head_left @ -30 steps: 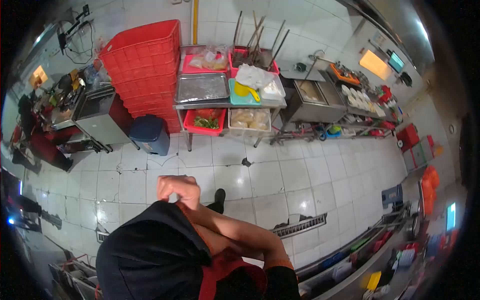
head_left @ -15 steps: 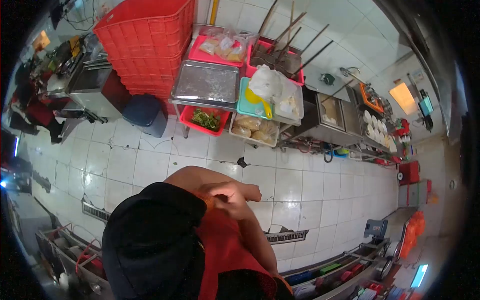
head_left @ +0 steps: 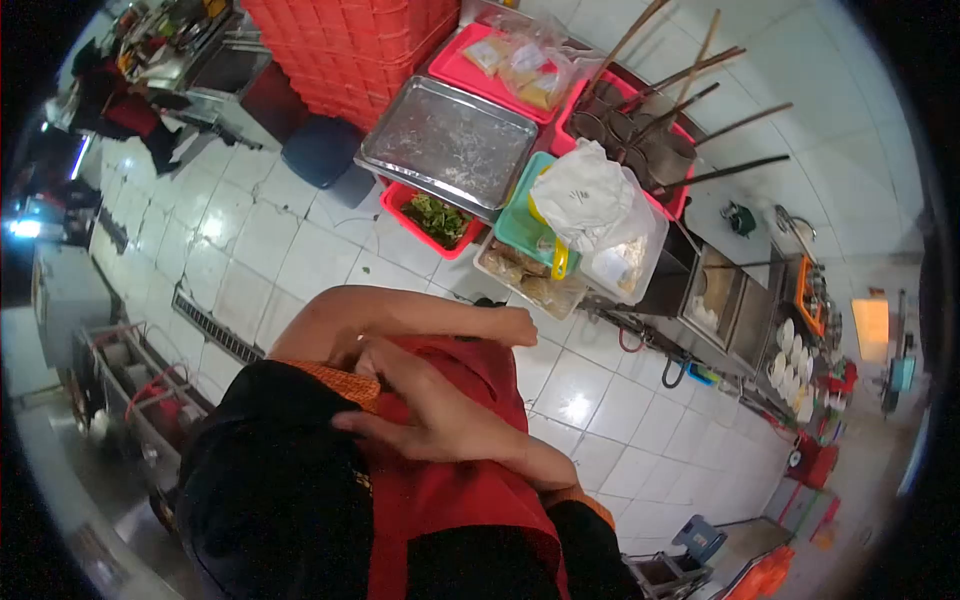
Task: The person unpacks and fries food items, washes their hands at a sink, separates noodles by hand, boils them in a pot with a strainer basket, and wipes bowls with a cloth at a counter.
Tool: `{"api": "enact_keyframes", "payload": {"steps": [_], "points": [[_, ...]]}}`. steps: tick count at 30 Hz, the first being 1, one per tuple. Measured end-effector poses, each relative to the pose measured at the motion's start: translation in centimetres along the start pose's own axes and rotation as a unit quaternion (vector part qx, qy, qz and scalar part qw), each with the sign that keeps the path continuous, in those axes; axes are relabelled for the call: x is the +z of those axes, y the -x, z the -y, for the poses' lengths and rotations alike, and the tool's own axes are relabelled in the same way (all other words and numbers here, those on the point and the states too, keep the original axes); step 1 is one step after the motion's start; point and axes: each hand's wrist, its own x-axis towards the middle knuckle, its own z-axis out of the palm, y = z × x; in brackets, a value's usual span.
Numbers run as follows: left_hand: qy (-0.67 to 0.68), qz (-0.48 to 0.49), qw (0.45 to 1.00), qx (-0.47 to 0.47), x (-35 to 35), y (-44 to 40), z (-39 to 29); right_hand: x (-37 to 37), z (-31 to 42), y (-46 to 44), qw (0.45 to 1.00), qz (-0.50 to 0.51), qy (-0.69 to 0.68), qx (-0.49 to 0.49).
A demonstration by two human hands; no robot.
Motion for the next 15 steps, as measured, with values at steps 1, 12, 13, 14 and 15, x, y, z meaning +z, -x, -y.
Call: {"api": "enact_keyframes", "payload": {"steps": [1, 12, 13, 14, 15], "points": [[0.007, -0.001, 1.0, -0.011, -0.5, -0.2, 1.2, -0.8, 0.0, -0.1, 0.998, 0.001, 0.012, 0.054], [0.115, -0.05, 0.985, -0.119, -6.1, 0.3, 8.4, -7.0, -5.1, -5.9, 0.963, 0.131, -0.219, 0.088], [0.126, -0.05, 0.984, -0.119, -6.6, 0.3, 9.1, -7.3, -6.1, -6.9, 0.963, 0.128, -0.22, 0.087], [0.139, -0.048, 0.982, -0.117, -7.0, 0.2, 9.5, -7.6, -6.9, -7.9, 0.881, 0.144, -0.411, 0.186], [0.152, -0.048, 0.981, -0.113, -7.5, 0.2, 10.1, -7.9, -7.6, -9.0, 0.752, 0.152, -0.58, 0.273]]}}
